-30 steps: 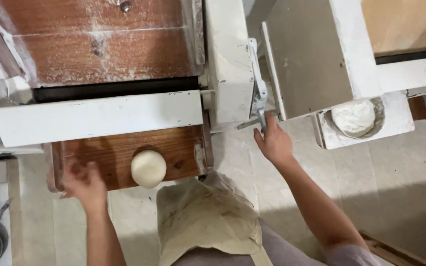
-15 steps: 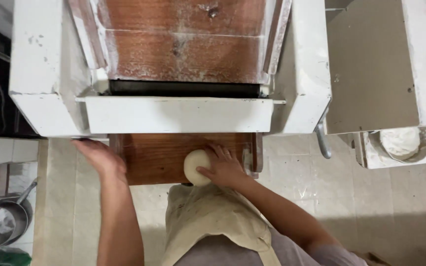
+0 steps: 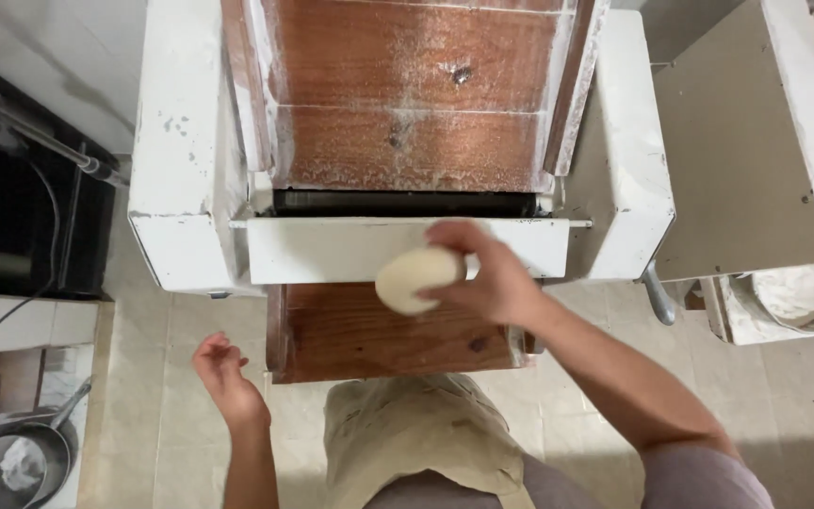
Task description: Flattening dough balls using a mechanical roller and arranging the resulting sheets on a wooden table
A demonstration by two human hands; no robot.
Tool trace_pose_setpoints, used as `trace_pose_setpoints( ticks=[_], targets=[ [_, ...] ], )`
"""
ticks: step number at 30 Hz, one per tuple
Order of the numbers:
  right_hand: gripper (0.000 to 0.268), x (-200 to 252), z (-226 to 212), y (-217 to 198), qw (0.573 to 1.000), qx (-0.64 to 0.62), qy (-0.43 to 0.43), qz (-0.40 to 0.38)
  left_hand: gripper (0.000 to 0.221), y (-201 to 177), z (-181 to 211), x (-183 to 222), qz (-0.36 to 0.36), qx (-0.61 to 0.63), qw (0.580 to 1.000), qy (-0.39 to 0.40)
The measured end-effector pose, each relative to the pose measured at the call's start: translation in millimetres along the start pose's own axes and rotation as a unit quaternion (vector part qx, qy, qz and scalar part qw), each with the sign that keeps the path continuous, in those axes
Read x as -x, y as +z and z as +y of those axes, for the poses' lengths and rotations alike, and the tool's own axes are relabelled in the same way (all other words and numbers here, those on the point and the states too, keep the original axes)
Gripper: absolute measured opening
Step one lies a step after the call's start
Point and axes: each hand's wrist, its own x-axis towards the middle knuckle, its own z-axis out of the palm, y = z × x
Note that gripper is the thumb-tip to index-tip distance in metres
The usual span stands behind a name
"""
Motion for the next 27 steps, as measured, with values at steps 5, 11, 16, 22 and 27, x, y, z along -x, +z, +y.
trace_pose_setpoints(
  ticks=[5, 11, 16, 22, 27],
  targets=[
    [0.075, -107.6, 59.1, -18.0, 0.979, -0.162, -0.088, 0.086, 0.022, 42.3, -14.7, 10.7, -0.127, 0.096, 0.986, -0.051],
    [0.071, -104.8, 85.8, -44.3, 0.962, 0.246, 0.117, -0.029, 0.054, 142.2, -39.9, 23.7, -0.241, 0.261, 0.854, -0.379],
    [0.043, -6.2, 64.2, -98.8, 0.983, 0.179, -0.004, 0.049, 0.066, 226.9, -25.3, 30.6, -0.234, 0.352, 0.776, -0.467],
    [0.042, 131.9, 110.8, -159.8, 0.981, -0.111, -0.027, -0.160, 0.061, 267.6, -21.0, 53.1, -0.218, 0.331, 0.804, -0.444],
    [0.020, 199.7, 198.1, -174.1, 0.969, -0.026, 0.120, 0.214, 0.055, 280.6, -20.7, 73.6, -0.183, 0.314, 0.839, -0.405]
  ],
)
